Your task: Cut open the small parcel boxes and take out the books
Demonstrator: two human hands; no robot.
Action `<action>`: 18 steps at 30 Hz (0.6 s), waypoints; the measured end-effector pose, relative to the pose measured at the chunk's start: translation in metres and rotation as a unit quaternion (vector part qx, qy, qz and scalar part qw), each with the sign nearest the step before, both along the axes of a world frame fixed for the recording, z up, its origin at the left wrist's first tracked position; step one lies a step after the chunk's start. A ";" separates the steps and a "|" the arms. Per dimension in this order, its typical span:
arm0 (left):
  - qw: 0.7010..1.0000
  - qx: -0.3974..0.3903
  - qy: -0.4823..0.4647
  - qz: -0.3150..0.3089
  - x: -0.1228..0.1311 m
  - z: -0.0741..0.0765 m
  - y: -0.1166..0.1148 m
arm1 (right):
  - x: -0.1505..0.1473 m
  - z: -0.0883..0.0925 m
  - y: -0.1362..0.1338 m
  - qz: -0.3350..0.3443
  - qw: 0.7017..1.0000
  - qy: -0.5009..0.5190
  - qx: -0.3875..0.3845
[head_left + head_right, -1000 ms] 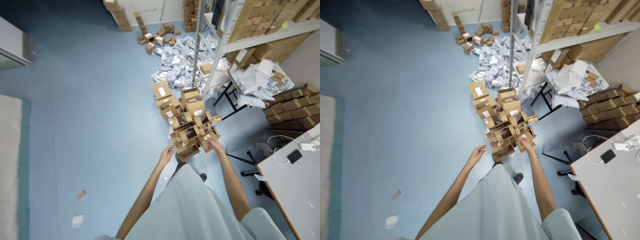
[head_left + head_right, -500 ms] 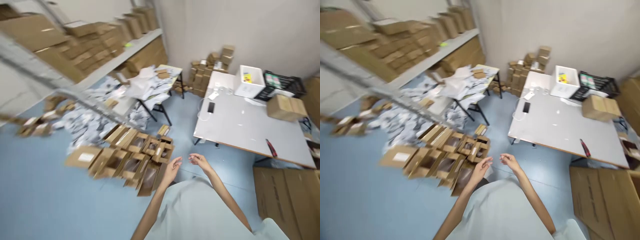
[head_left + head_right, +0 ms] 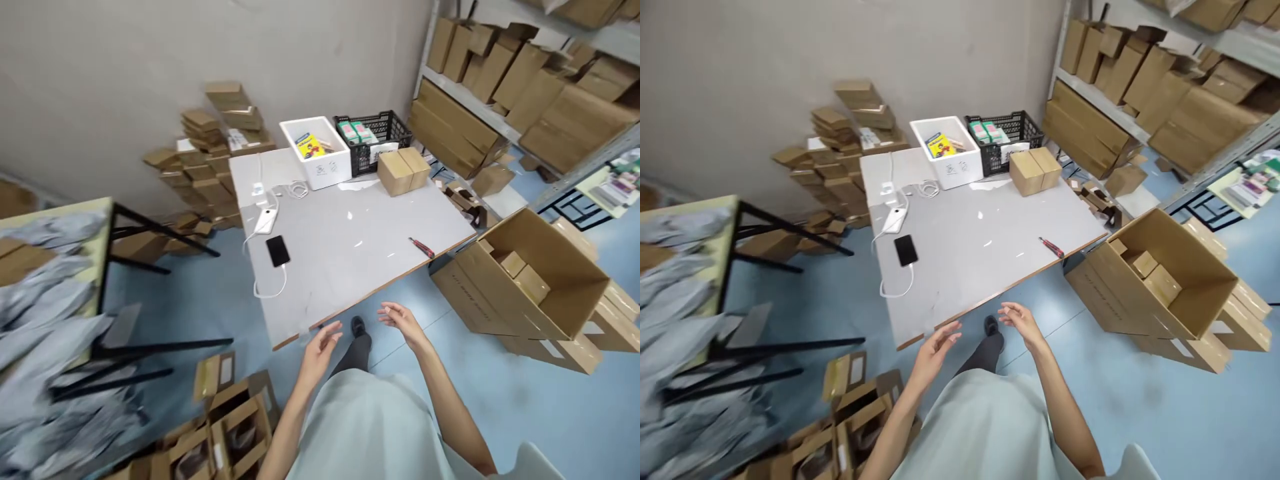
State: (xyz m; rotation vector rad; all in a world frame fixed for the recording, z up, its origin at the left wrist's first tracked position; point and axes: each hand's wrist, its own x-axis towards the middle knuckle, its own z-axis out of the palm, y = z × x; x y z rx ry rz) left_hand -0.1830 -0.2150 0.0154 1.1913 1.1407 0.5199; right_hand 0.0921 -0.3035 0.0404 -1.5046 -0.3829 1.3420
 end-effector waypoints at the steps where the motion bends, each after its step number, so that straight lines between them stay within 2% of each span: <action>1: 1.000 0.001 -0.006 -0.010 0.018 -0.001 0.014 | 0.016 0.003 0.006 -0.015 1.000 -0.009 -0.006; 6: 0.997 0.007 -0.051 -0.063 0.104 0.011 0.086 | 0.099 0.021 0.046 -0.077 0.995 -0.068 -0.006; 10: 0.992 0.029 -0.069 -0.103 0.163 0.025 0.138 | 0.167 0.026 0.081 -0.105 0.978 -0.178 0.005; 14: 0.991 0.055 -0.050 -0.112 0.215 0.029 0.182 | 0.235 0.015 0.115 -0.093 0.950 -0.297 0.018; 18: 0.995 0.062 -0.022 -0.071 0.269 0.027 0.208 | 0.312 -0.006 0.158 -0.034 0.925 -0.378 0.027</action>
